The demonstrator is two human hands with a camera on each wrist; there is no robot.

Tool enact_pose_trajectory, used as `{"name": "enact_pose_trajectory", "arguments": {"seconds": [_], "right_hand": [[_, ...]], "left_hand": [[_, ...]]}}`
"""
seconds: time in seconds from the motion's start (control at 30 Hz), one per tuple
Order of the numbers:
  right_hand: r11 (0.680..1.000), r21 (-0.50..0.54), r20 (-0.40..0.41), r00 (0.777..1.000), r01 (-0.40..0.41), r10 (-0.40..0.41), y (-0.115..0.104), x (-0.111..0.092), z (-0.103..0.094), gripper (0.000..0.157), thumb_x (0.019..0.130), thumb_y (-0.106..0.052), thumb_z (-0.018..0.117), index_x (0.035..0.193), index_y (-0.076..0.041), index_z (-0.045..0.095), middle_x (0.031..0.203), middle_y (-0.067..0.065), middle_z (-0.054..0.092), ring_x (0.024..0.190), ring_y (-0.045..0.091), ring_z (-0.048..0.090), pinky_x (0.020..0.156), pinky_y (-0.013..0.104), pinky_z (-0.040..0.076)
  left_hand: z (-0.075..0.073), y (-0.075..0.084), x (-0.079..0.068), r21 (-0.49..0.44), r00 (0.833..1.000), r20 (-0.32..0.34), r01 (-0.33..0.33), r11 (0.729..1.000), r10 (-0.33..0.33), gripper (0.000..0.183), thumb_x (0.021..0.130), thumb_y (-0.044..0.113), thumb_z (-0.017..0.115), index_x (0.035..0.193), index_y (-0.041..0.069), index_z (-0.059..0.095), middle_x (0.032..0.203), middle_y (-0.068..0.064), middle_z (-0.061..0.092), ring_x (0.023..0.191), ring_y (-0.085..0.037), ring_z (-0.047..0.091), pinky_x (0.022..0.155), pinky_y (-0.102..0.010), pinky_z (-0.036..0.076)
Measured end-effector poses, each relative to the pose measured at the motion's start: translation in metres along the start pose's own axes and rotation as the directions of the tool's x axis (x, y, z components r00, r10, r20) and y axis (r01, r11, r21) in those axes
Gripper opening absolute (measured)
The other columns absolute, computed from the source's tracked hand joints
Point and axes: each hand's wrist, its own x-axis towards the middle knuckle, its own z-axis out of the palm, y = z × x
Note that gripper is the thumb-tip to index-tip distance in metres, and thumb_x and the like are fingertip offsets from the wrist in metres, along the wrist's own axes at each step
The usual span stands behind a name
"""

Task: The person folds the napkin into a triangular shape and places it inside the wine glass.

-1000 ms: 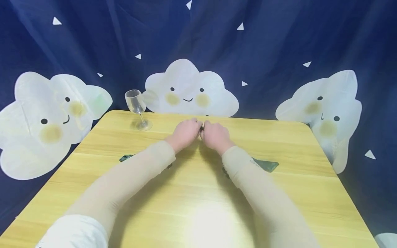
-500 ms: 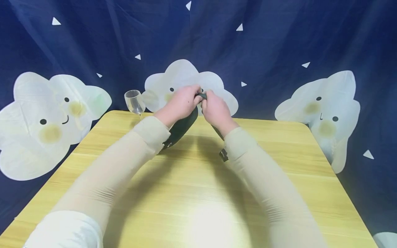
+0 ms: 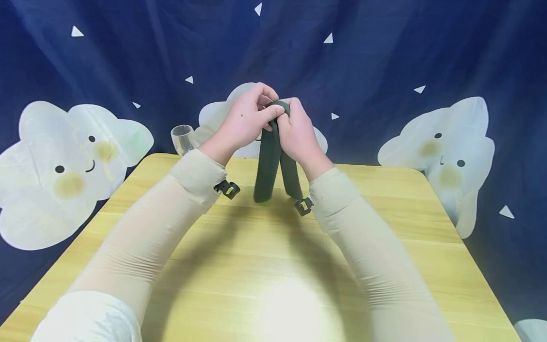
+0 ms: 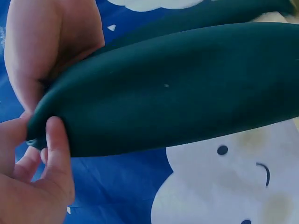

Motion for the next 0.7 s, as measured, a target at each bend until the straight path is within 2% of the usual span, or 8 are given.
{"name": "enact_pose_trajectory", "arguments": {"seconds": [0.17, 0.3, 0.4, 0.5, 0.6, 0.7], "right_hand": [[0.991, 0.137, -0.007, 1.0, 0.013, -0.012, -0.009, 0.0, -0.005, 0.029, 0.108, -0.026, 0.034, 0.13, -0.011, 0.045, 0.122, 0.004, 0.048, 0.111, 0.015, 0.046, 0.093, 0.032, 0.039], [0.965, 0.259, 0.014, 0.999, 0.029, -0.034, -0.011, -0.001, -0.006, 0.036, 0.107, -0.02, 0.035, 0.142, -0.014, 0.042, 0.134, 0.002, 0.05, 0.118, 0.012, 0.047, 0.097, 0.031, 0.039], [0.941, 0.339, 0.075, 0.996, 0.018, -0.046, -0.01, -0.002, -0.007, 0.049, 0.102, -0.011, 0.033, 0.151, -0.017, 0.035, 0.145, 0.001, 0.046, 0.125, 0.012, 0.045, 0.103, 0.032, 0.036], [0.932, 0.363, 0.152, 0.988, -0.019, -0.04, -0.008, -0.002, -0.009, 0.07, 0.093, -0.007, 0.036, 0.16, -0.022, 0.021, 0.158, -0.004, 0.03, 0.137, 0.008, 0.034, 0.111, 0.035, 0.029], [0.936, 0.346, 0.214, 0.977, -0.06, -0.016, -0.004, -0.001, -0.009, 0.082, 0.091, -0.012, 0.042, 0.163, -0.031, 0.008, 0.164, -0.014, 0.013, 0.144, 0.002, 0.02, 0.117, 0.039, 0.02], [0.927, 0.367, 0.24, 0.971, -0.079, -0.012, 0.002, -0.002, -0.007, 0.088, 0.088, -0.013, 0.044, 0.163, -0.034, 0.004, 0.165, -0.016, 0.007, 0.147, 0.002, 0.014, 0.119, 0.042, 0.016]], "left_hand": [[0.004, 0.003, -0.002, -0.182, 0.998, -0.044, -0.043, 0.982, 0.036, 0.026, 0.1, 0.02, 0.066, 0.123, 0.014, 0.057, 0.116, -0.004, 0.063, 0.092, -0.017, 0.066, 0.076, -0.029, 0.057], [0.006, 0.003, -0.004, -0.242, 0.998, -0.025, -0.07, 0.968, 0.066, 0.028, 0.102, 0.019, 0.063, 0.13, 0.016, 0.06, 0.116, -0.004, 0.063, 0.095, -0.017, 0.066, 0.078, -0.028, 0.057], [0.005, 0.002, -0.004, -0.237, 0.998, 0.009, -0.059, 0.97, 0.063, 0.03, 0.103, 0.017, 0.06, 0.133, 0.017, 0.059, 0.119, -0.005, 0.062, 0.097, -0.016, 0.066, 0.08, -0.027, 0.056], [0.002, 0.002, -0.004, -0.209, 0.998, 0.049, -0.024, 0.978, 0.035, 0.033, 0.101, 0.02, 0.063, 0.134, 0.017, 0.056, 0.13, -0.004, 0.058, 0.105, -0.016, 0.065, 0.082, -0.028, 0.056], [-0.001, 0.001, -0.003, -0.134, 0.997, 0.073, 0.003, 0.991, 0.007, 0.037, 0.098, 0.027, 0.068, 0.13, 0.018, 0.054, 0.14, -0.001, 0.053, 0.119, -0.014, 0.057, 0.088, -0.029, 0.053], [-0.002, -0.004, -0.001, -0.114, 0.996, 0.089, 0.002, 0.994, 0.008, 0.032, 0.095, 0.024, 0.07, 0.122, 0.017, 0.053, 0.13, -0.004, 0.059, 0.112, -0.019, 0.059, 0.087, -0.031, 0.052]]}}
